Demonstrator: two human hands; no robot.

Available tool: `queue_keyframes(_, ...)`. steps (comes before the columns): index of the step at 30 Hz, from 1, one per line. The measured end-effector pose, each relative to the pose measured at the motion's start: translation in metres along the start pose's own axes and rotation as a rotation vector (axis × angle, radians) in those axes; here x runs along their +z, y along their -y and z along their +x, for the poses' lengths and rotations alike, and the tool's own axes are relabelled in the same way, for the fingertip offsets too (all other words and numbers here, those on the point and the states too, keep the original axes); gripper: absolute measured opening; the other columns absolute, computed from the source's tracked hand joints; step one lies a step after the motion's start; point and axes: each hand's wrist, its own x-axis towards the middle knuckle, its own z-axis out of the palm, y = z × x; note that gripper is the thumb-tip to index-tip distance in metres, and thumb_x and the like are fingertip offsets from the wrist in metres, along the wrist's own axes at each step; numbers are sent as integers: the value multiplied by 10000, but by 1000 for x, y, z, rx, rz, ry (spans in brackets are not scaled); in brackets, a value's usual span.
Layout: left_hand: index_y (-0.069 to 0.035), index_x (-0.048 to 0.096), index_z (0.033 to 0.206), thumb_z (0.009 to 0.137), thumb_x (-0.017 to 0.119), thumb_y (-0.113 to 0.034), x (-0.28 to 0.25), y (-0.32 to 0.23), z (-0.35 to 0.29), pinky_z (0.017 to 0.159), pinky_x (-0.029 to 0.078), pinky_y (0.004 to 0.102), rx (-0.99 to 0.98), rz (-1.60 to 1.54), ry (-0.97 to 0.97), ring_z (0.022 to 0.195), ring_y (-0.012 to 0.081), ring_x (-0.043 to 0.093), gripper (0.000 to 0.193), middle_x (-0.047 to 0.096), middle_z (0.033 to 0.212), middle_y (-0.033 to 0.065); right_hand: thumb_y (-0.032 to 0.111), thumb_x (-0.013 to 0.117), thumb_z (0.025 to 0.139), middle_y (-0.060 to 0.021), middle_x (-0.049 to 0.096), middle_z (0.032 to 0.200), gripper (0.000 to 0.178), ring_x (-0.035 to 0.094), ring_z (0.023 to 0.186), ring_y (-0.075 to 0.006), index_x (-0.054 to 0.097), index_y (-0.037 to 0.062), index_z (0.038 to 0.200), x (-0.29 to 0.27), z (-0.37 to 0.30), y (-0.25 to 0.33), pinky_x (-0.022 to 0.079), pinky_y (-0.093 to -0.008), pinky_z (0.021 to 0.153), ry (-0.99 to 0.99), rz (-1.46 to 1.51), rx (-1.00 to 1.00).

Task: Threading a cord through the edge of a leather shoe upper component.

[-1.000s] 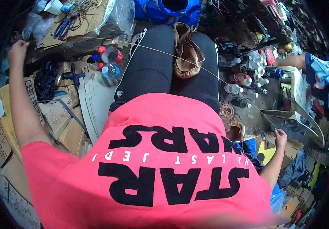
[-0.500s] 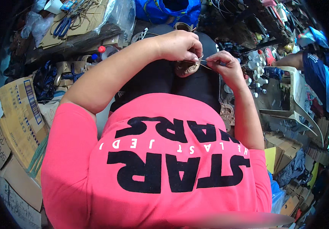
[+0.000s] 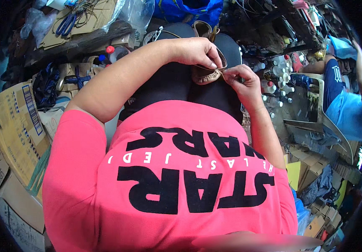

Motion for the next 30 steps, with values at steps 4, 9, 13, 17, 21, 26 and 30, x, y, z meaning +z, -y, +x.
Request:
queue_keyframes(4,-57,685,1069,846,641,-123,-1,-8,1,832,432,292,-36,69,121,925,173,564,238,593,926,68,76,736,749,-39,605,770,141,596,708,-151,714,97,887,0,-7,11,468,-250,621,-40,-84,-7)
queue_keyframes(9,-100,682,1101,854,631,-125,-2,-18,2,804,426,295,-93,187,175,886,189,552,253,559,904,65,24,645,761,-100,597,825,174,606,716,-286,712,106,899,-10,-1,38,483,-360,617,130,-412,-94)
queue_keyframes(13,-111,702,1035,795,670,-89,0,-6,5,788,450,302,-33,258,191,874,212,573,243,568,869,85,47,579,762,-144,599,831,177,605,767,-342,702,105,874,-14,17,54,485,-415,678,365,-724,-215)
queue_keyframes(17,-95,711,894,707,718,-57,4,-4,5,761,479,323,14,332,7,858,217,595,191,580,835,69,58,617,770,-147,601,814,145,614,787,-348,714,100,869,-3,25,43,499,-401,717,355,-545,-57)
queue_keyframes(21,-98,705,848,688,725,-58,7,2,7,755,485,327,118,334,-69,861,216,602,166,583,841,52,114,692,747,-138,606,795,130,622,762,-313,709,90,873,-16,19,35,505,-375,710,347,-374,58)
queue_keyframes(26,-98,683,845,677,746,-103,24,1,-2,755,490,342,137,457,-371,871,258,604,180,573,901,73,133,697,767,-129,606,770,160,618,728,-273,719,109,924,0,17,20,492,-336,679,217,-352,77)
queue_keyframes(30,-56,637,972,744,718,-151,42,-17,-46,752,488,366,51,579,-615,878,287,602,260,585,909,120,230,674,853,23,588,724,233,526,679,-82,686,9,927,-28,1,27,430,-246,640,233,176,543)
